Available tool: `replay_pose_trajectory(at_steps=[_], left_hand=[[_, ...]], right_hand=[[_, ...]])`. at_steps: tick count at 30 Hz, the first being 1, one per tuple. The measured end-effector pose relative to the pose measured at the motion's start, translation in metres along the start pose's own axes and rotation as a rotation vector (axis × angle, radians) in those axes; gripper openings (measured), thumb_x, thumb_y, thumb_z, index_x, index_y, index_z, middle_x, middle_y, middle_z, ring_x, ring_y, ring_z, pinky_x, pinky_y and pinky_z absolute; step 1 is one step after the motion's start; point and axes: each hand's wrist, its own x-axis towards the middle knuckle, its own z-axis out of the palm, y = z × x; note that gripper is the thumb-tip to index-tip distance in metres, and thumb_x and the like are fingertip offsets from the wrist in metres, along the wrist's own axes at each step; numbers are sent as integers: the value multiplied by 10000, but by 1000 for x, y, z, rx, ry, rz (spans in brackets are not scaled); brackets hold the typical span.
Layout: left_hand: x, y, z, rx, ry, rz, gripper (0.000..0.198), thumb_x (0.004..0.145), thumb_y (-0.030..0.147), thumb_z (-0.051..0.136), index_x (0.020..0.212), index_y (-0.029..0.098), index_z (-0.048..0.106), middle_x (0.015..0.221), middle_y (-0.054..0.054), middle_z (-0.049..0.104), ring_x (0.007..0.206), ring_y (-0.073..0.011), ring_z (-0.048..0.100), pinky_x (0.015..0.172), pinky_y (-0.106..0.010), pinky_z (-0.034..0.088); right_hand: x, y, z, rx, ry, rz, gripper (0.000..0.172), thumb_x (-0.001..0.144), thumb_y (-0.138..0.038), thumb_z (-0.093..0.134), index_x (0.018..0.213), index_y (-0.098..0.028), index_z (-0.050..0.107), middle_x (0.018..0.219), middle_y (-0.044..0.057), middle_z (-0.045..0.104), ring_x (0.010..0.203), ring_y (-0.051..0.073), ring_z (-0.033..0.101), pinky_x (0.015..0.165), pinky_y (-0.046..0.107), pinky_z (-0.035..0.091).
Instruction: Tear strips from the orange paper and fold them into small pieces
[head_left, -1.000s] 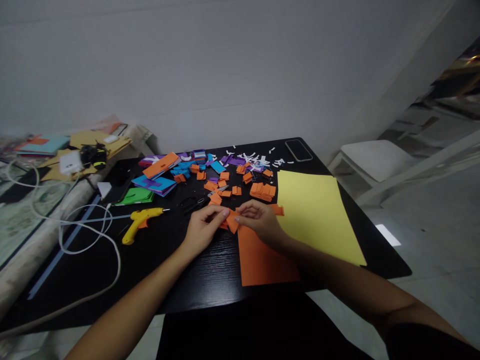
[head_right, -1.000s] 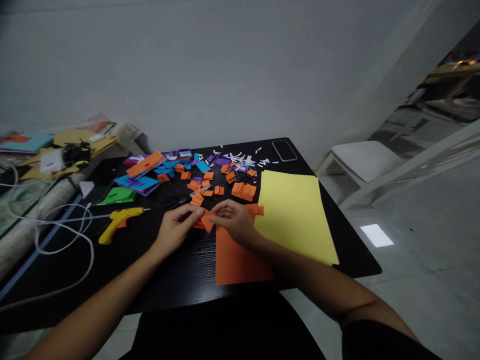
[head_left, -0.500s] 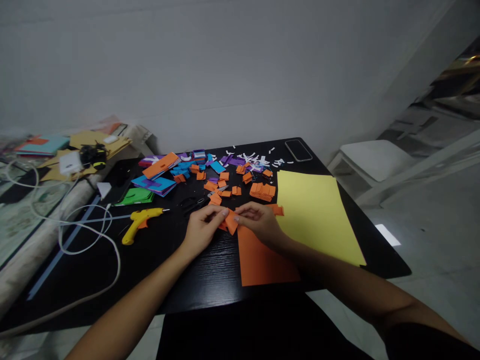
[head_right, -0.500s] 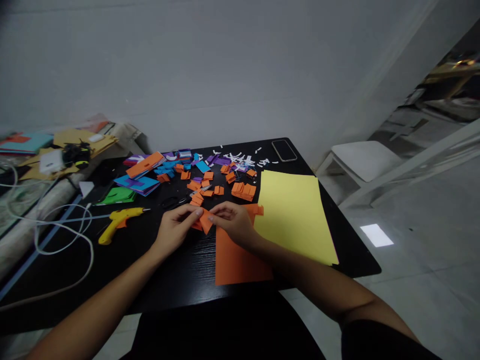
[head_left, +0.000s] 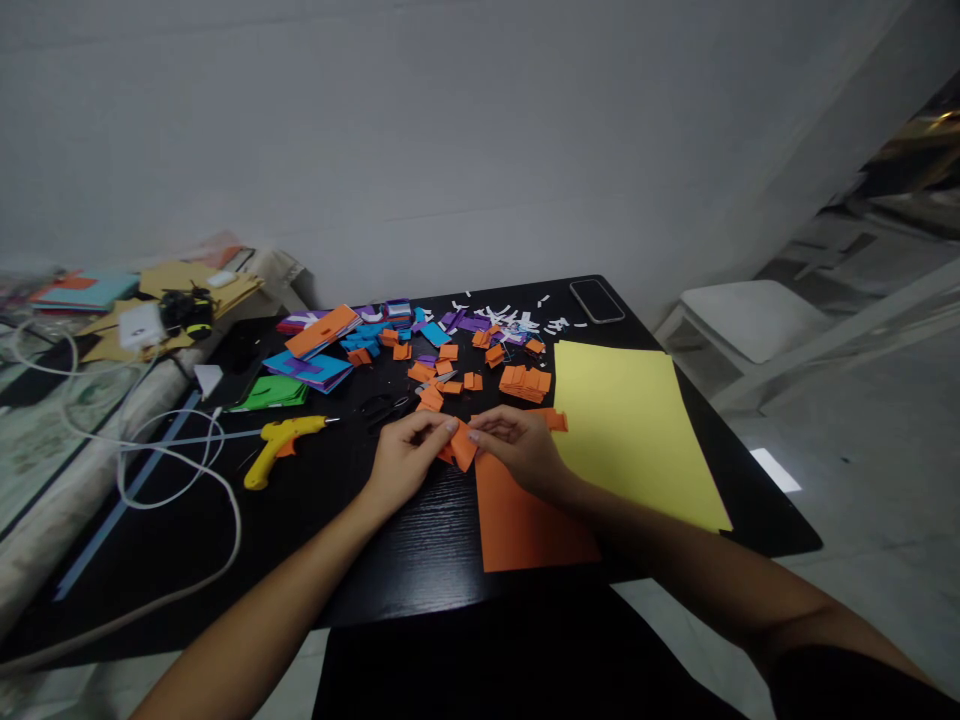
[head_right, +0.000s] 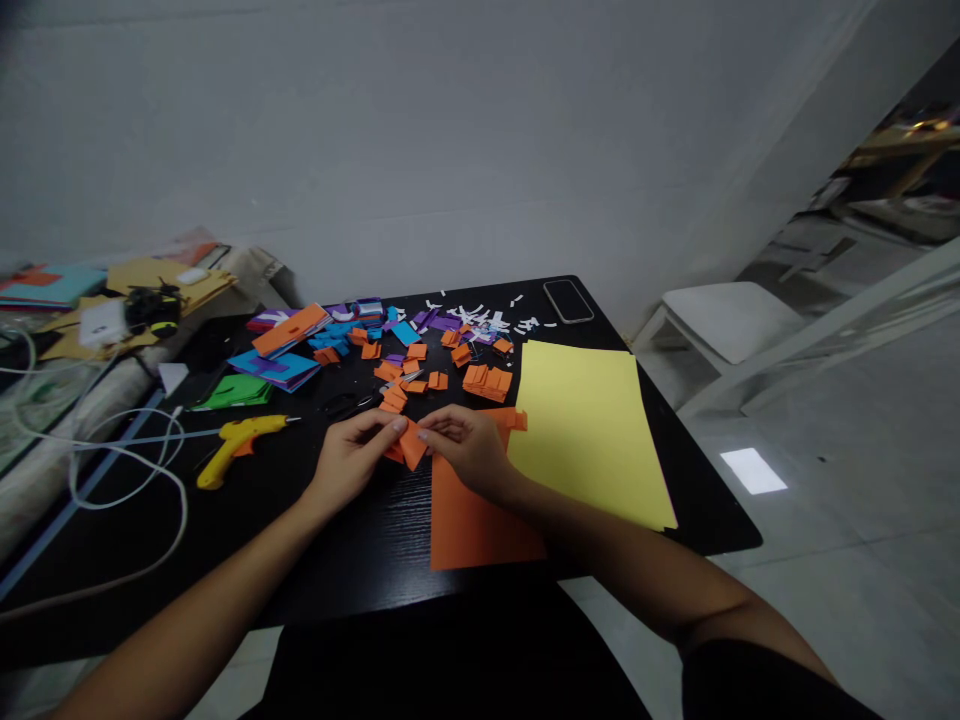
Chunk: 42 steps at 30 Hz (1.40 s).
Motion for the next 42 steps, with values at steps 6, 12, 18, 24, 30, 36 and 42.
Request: replay_pose_trajectory(at_steps=[6, 12, 18, 24, 30, 36, 42], left_hand=[[-1, -1, 0, 2, -3, 1, 267, 875, 391, 695, 830, 139, 773, 692, -32, 691, 617, -137, 611, 594, -230, 485], [0, 0, -1, -3, -8, -10, 265, 868, 394, 701, 842, 144, 784, 715, -36, 702, 634, -142, 609, 613, -239, 480], [1, 1, 0, -25, -5, -17, 257, 848, 396, 718, 847, 150, 794, 755, -48, 735, 674, -157, 634, 645, -253, 494], [1, 2, 0, -21, 0, -5, 252, 840, 394, 723, 837, 152, 793, 748, -45, 734, 667, -153, 631, 624, -240, 490], [0, 2, 1, -25, -8, -3, 245, 848, 384, 716, 832, 151, 788, 738, -42, 726, 646, -144, 620, 597, -229, 477], [-1, -1, 2, 31, -27, 46, 235, 859, 376, 712, 833, 159, 797, 716, -39, 726, 624, -142, 615, 588, -232, 472], [-1, -1, 2, 84, -48, 85, 234, 873, 374, 702, 840, 163, 796, 733, -42, 735, 642, -142, 616, 597, -231, 461]], right_hand=[[-2, 1, 1, -38, -10, -83, 234, 809, -341, 775, 1009, -221, 758, 962, 54, 773, 914, 198, 745, 879, 377, 618], [-3, 1, 0, -114, 6, -144, 167, 838, -307, 741, 979, -236, 795, 914, 52, 745, 862, 194, 731, 801, 354, 616], [-3, 0, 1, -88, 11, -144, 164, 826, -314, 753, 965, -239, 797, 917, 49, 743, 875, 196, 735, 811, 353, 618], [-5, -1, 2, -45, -6, -104, 202, 815, -358, 771, 962, -220, 773, 960, 56, 777, 907, 202, 751, 877, 374, 622], [-5, 0, 2, -89, 16, -100, 212, 820, -394, 759, 923, -209, 748, 924, 59, 783, 868, 206, 753, 823, 365, 625], [-4, 0, 3, -101, 3, -88, 226, 825, -423, 750, 857, -208, 689, 836, 39, 739, 789, 190, 727, 752, 335, 608], [-1, 2, 2, -70, -42, -41, 272, 819, -450, 745, 831, -203, 632, 786, 18, 683, 746, 170, 683, 725, 317, 573]])
